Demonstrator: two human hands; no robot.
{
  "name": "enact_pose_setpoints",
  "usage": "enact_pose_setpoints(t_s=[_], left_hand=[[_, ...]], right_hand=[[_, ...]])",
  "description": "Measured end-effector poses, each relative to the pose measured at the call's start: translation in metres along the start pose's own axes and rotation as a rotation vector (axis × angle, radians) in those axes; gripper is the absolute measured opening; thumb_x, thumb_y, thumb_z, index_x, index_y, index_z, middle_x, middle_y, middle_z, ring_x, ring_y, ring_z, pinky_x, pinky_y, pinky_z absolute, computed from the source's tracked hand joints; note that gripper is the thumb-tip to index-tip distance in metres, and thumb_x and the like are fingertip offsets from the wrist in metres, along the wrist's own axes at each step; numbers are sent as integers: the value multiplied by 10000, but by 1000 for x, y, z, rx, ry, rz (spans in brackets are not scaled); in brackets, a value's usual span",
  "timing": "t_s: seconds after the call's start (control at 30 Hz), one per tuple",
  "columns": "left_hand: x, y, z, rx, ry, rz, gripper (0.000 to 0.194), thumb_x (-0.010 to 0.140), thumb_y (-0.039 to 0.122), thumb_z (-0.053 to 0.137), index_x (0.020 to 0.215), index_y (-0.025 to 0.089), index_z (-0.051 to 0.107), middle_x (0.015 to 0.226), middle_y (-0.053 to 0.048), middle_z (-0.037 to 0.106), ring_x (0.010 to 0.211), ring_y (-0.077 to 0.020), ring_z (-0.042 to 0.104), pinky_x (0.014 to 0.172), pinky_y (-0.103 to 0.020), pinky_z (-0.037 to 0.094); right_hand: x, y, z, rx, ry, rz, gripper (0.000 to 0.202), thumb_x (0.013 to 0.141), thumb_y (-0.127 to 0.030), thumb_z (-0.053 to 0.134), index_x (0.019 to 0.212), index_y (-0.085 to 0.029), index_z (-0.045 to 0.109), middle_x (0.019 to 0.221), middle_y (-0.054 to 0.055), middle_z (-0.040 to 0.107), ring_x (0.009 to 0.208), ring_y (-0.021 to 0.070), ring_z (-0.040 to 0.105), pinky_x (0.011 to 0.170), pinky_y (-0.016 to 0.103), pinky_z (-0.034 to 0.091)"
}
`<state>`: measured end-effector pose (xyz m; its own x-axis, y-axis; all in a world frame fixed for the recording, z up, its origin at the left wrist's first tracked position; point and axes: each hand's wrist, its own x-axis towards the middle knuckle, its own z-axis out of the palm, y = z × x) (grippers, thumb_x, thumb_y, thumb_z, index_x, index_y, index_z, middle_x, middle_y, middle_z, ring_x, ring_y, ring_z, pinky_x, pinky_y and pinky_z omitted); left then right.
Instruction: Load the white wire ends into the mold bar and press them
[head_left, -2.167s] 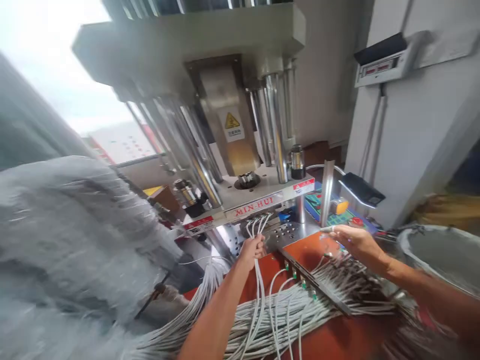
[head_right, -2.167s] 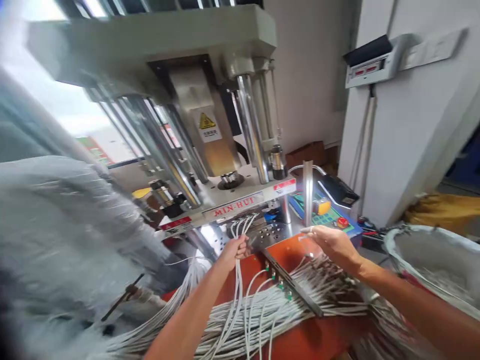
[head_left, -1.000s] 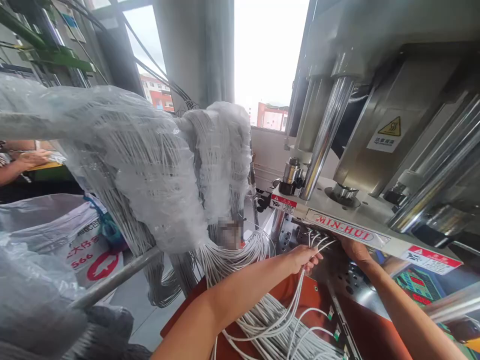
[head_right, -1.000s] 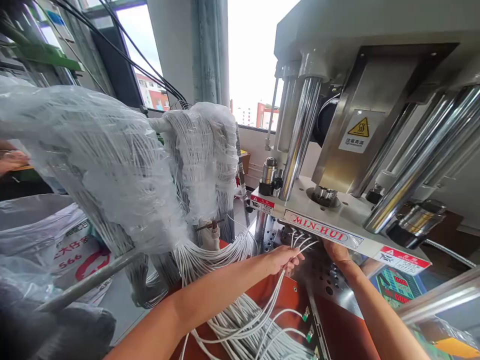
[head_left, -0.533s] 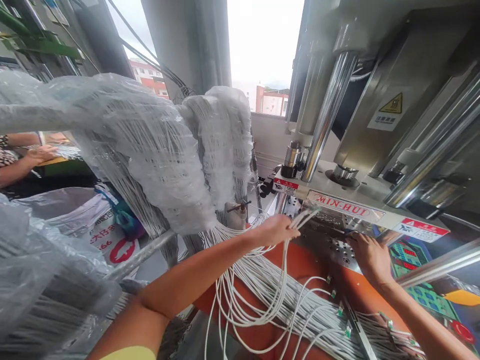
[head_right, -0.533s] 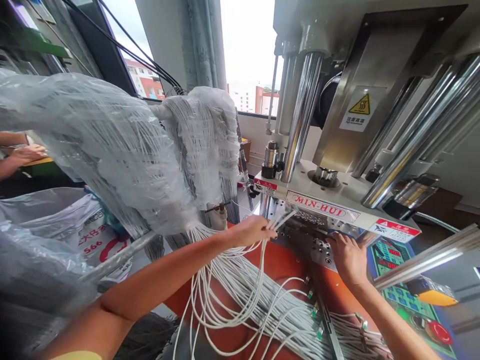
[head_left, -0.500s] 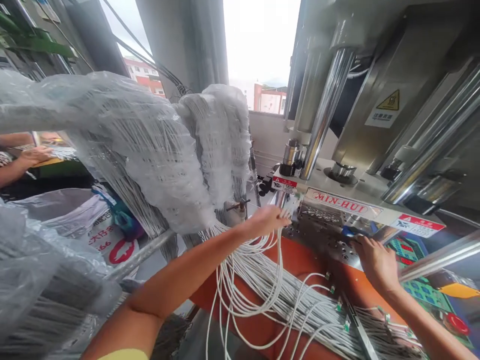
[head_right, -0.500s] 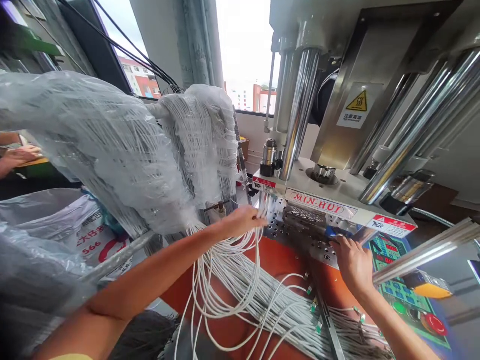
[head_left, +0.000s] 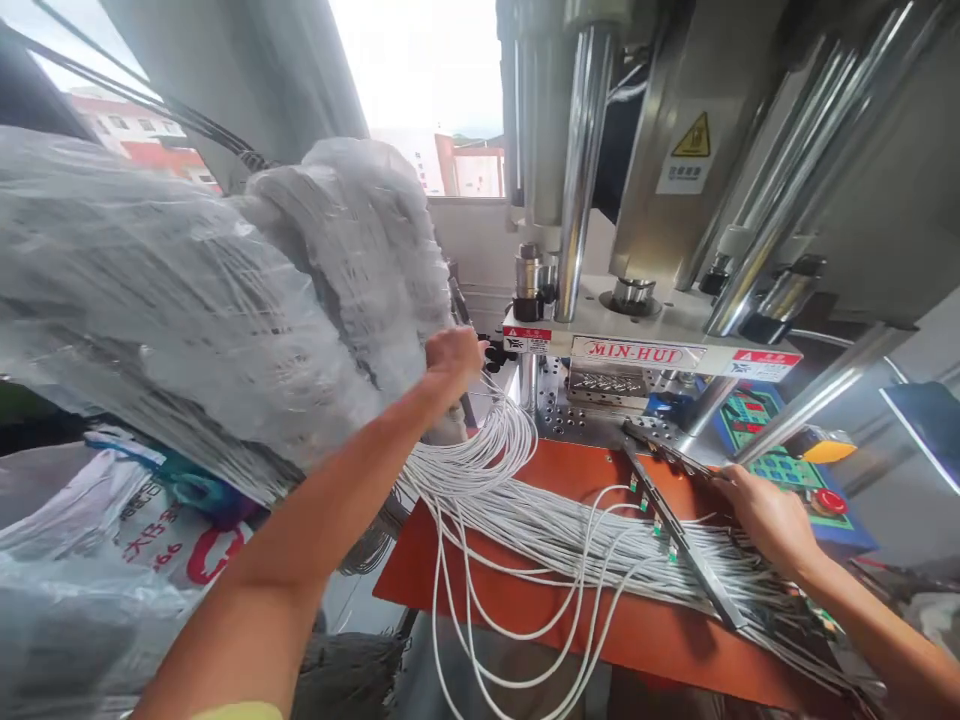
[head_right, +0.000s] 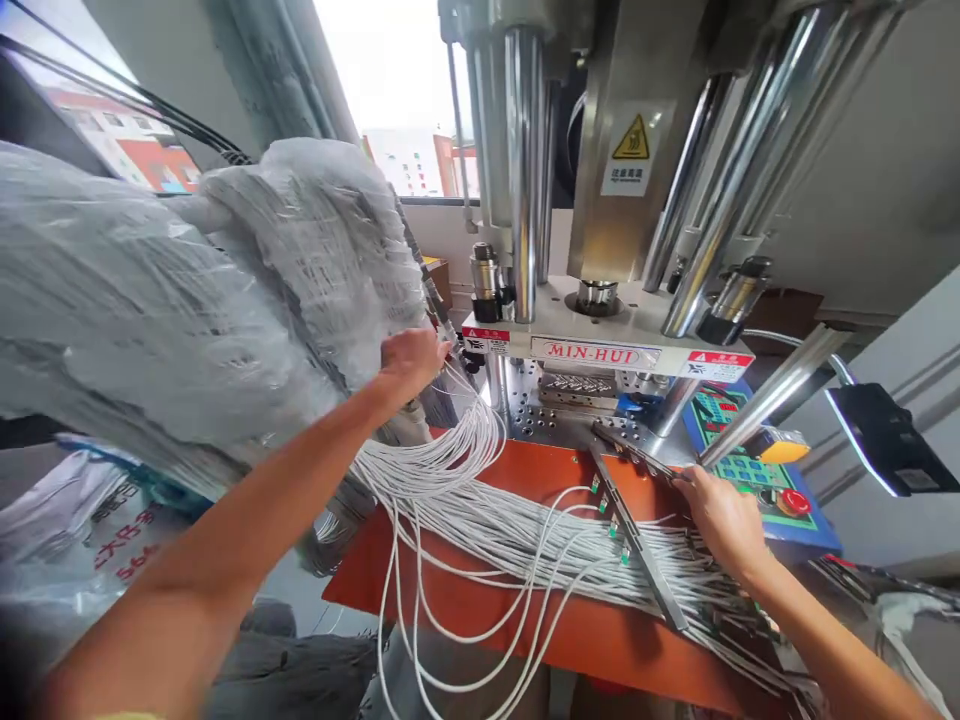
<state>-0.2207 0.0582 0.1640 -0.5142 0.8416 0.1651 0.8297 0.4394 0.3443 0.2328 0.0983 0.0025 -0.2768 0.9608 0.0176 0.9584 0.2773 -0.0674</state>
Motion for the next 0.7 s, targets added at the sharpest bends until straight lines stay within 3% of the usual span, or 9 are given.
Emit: enact_pose_setpoints(t_s=[0.03,0.1,0.2,0.27,0.33,0.47,0.6,0.7], left_hand=[[-19,8,3,33,40,85,273,895,359,516,879,131,665,906,-158,691,961,-294,650,820,-395,476],[-58,25,14,102,126,435,320,941,381,425,918,171,666,896,-114,692,946,-266,636,817,-383,472],[-105,53,44,-6,-97,956,225,934,341,479,1028,222,645,934,-40,690,959,-198,606,796,-306,490],[-119,72,75,-115,-260,1139,300,878,275,586,1174,225,581,1082,-32,667,1089,-181,554,871,-284,490],[-119,88,110,-131,-362,1216,396,833,212,635,1219,205,548,1218,-53,616,1248,-195,456,1005,-315,438],[-104,108,159,8,-496,1221,451,830,270,638,1257,188,517,1323,-98,539,1348,-251,352,1034,-416,418],[-89,112,173,-9,-544,1297,338,832,296,626,1148,188,576,1204,-97,582,1204,-254,475,966,-392,448],[-84,107,174,-90,-554,1389,245,854,270,593,1082,182,593,1062,-85,609,1092,-229,509,924,-344,452]], right_hand=[[1,-5,-1,-12,-13,0,354,925,-451,259,943,-235,539,919,99,699,838,300,656,630,376,415],[6,-14,-1,-30,-2,-8,329,938,-427,288,950,-223,546,955,94,683,834,267,636,616,341,394],[13,-25,5,-56,55,-48,267,934,-381,365,931,-206,566,936,97,655,877,251,594,623,319,387],[17,-31,9,-80,80,-78,221,923,-347,413,910,-198,576,937,100,637,921,254,569,655,320,398],[16,-37,8,-102,72,-80,214,924,-337,426,941,-191,582,961,106,632,955,268,561,682,338,407],[-12,-54,-10,19,87,-122,390,913,-426,452,1213,-182,508,1108,130,629,1043,303,551,758,390,435],[-55,-81,-18,139,22,-234,753,814,-397,593,1451,-162,267,1165,142,621,1064,312,557,797,401,464],[-72,-95,-4,79,-16,-206,763,761,-271,628,1436,-131,302,987,125,658,944,331,577,746,419,473]])
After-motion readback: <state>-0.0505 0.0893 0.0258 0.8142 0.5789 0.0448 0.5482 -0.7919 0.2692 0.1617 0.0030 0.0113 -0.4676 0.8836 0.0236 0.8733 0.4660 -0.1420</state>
